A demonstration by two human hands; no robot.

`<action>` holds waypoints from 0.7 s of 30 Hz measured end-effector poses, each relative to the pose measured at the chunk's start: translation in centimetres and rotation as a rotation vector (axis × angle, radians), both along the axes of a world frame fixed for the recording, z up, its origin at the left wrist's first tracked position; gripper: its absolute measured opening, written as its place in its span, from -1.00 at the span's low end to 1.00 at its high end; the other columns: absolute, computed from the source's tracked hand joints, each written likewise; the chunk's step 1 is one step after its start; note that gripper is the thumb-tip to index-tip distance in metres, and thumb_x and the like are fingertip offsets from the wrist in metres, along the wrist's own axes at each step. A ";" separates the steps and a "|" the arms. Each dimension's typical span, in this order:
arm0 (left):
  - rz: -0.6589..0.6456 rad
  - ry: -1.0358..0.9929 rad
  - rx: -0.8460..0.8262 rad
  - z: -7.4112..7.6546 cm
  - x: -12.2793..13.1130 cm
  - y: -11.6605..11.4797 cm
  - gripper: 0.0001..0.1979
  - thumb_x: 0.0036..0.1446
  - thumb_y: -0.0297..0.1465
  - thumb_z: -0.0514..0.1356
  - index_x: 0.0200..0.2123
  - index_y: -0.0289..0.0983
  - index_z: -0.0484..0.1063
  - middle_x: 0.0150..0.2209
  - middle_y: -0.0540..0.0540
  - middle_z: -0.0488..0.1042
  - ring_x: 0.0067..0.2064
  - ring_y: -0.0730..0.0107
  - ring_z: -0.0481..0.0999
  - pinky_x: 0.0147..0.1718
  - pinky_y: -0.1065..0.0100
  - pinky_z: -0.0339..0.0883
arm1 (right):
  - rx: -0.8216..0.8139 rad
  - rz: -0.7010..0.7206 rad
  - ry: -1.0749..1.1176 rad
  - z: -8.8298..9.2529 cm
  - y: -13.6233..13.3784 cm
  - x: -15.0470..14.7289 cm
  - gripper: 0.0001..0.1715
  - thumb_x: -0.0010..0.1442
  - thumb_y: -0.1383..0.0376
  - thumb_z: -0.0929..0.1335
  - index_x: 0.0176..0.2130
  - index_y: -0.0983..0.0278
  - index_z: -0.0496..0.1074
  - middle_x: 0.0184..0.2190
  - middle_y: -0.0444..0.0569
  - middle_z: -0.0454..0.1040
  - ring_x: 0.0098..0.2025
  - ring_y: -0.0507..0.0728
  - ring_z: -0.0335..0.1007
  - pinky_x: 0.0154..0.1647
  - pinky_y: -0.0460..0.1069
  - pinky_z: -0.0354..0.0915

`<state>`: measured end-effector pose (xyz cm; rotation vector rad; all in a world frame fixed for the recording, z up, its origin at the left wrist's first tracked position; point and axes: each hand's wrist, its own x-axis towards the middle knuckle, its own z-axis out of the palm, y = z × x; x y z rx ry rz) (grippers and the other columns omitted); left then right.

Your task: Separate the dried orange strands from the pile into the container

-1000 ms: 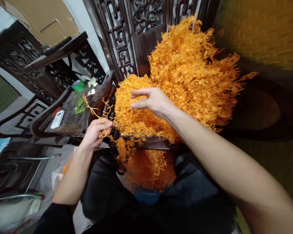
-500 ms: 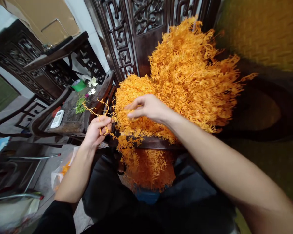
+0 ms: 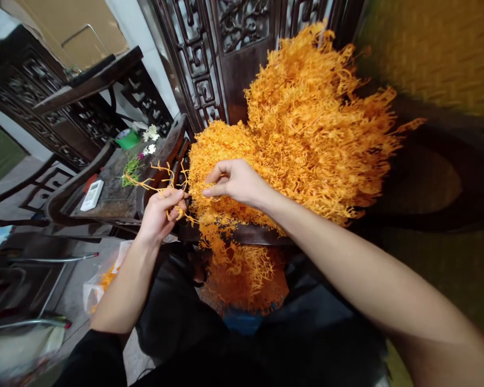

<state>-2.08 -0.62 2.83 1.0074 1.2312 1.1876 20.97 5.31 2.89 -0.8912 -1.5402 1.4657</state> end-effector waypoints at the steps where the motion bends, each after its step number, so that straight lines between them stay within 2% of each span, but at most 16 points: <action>1: -0.016 0.006 -0.003 0.0 0.3 -0.1 -0.69 -0.03 -0.23 0.47 -0.43 -0.37 0.54 -0.59 -0.02 0.50 -0.69 0.74 0.11 -0.69 0.51 -0.12 | -0.037 0.051 0.054 0.1 -0.5 -0.4 -0.60 -0.21 0.22 0.67 -0.48 0.26 0.47 -0.16 0.04 0.66 -0.12 0.19 0.60 -0.06 0.11 0.50; 3: -0.036 0.010 -0.010 0.1 0.9 -0.3 -0.69 -0.04 -0.24 0.48 -0.45 -0.37 0.53 -0.59 -0.02 0.51 -0.70 0.74 0.11 -0.70 0.51 -0.16 | -0.128 0.138 0.128 0.1 -1.2 -1.3 -0.61 -0.20 0.25 0.65 -0.50 0.26 0.44 0.01 0.06 0.64 -0.01 0.20 0.59 0.01 0.11 0.49; 4: -0.047 0.010 -0.013 0.1 1.1 -0.4 -0.69 -0.05 -0.24 0.48 -0.46 -0.36 0.53 -0.59 -0.03 0.52 -0.71 0.73 0.12 -0.71 0.51 -0.17 | -0.166 0.173 0.142 -0.1 -1.2 -1.7 -0.62 -0.20 0.25 0.65 -0.50 0.26 0.45 0.01 0.06 0.63 -0.02 0.19 0.60 0.00 0.10 0.50; 6: -0.062 0.017 -0.017 0.2 1.2 -0.5 -0.70 -0.06 -0.25 0.48 -0.49 -0.35 0.52 -0.60 -0.03 0.52 -0.71 0.72 0.14 -0.71 0.50 -0.16 | -0.176 0.189 0.115 -0.7 -0.7 -2.0 -0.64 -0.19 0.23 0.64 -0.48 0.25 0.47 -0.12 0.03 0.66 -0.15 0.15 0.60 -0.10 0.08 0.50; 8: -0.047 0.024 -0.008 0.4 0.9 -0.6 -0.71 -0.06 -0.27 0.48 -0.50 -0.35 0.52 -0.63 -0.02 0.49 -0.72 0.71 0.14 -0.72 0.50 -0.19 | -0.090 0.104 -0.032 -1.4 0.5 -1.8 -0.65 -0.17 0.19 0.64 -0.48 0.25 0.50 -0.35 -0.03 0.63 -0.32 0.11 0.54 -0.23 0.07 0.47; 10: 0.009 0.005 0.022 0.5 0.3 -0.5 -0.73 -0.06 -0.28 0.48 -0.48 -0.35 0.54 -0.67 0.02 0.44 -0.73 0.72 0.11 -0.73 0.51 -0.21 | 0.041 -0.083 -0.254 -1.9 1.6 -1.0 -0.64 -0.16 0.15 0.64 -0.51 0.27 0.51 -0.51 -0.07 0.54 -0.44 0.08 0.46 -0.33 0.06 0.41; 12: 0.067 -0.034 0.045 0.5 -0.4 -0.3 -0.73 -0.08 -0.28 0.49 -0.46 -0.35 0.55 -0.68 0.06 0.41 -0.74 0.74 0.09 -0.73 0.52 -0.17 | 0.120 -0.219 -0.380 -1.8 2.2 -0.1 -0.60 -0.17 0.09 0.65 -0.54 0.28 0.51 -0.57 -0.08 0.49 -0.49 0.08 0.42 -0.39 0.06 0.37; 13: 0.082 -0.047 0.046 0.4 -0.6 -0.2 -0.72 -0.08 -0.27 0.49 -0.45 -0.35 0.55 -0.66 0.06 0.42 -0.73 0.74 0.10 -0.73 0.53 -0.12 | 0.121 -0.222 -0.368 -1.6 2.0 0.1 -0.58 -0.17 0.07 0.65 -0.54 0.27 0.51 -0.57 -0.08 0.48 -0.49 0.08 0.42 -0.40 0.06 0.36; 16: 0.066 -0.043 0.023 0.0 -0.5 0.0 -0.65 -0.05 -0.21 0.51 -0.36 -0.34 0.55 -0.50 0.00 0.54 -0.66 0.67 0.32 -0.68 0.53 0.13 | 0.049 -0.003 -0.210 -0.7 0.2 -0.2 -0.55 -0.17 0.05 0.65 -0.44 0.25 0.51 -0.54 -0.11 0.50 -0.48 0.07 0.43 -0.41 0.03 0.36; 18: 0.045 -0.038 0.028 -0.2 -0.1 0.0 -0.60 -0.05 -0.17 0.52 -0.29 -0.33 0.56 -0.40 -0.01 0.58 -0.58 0.61 0.45 -0.60 0.51 0.29 | 0.040 0.118 -0.167 -0.2 -1.4 -1.1 -0.59 -0.16 0.14 0.65 -0.36 0.25 0.53 -0.51 -0.15 0.50 -0.47 0.04 0.41 -0.40 0.00 0.35; 21: 0.016 -0.043 0.053 -0.3 0.4 -0.1 -0.57 -0.06 -0.16 0.53 -0.24 -0.33 0.57 -0.39 0.01 0.56 -0.54 0.57 0.50 -0.53 0.48 0.39 | 0.012 0.140 -0.159 0.0 -3.1 -2.7 -0.52 -0.13 0.28 0.63 -0.16 0.26 0.60 -0.50 -0.20 0.46 -0.48 0.01 0.35 -0.40 -0.02 0.30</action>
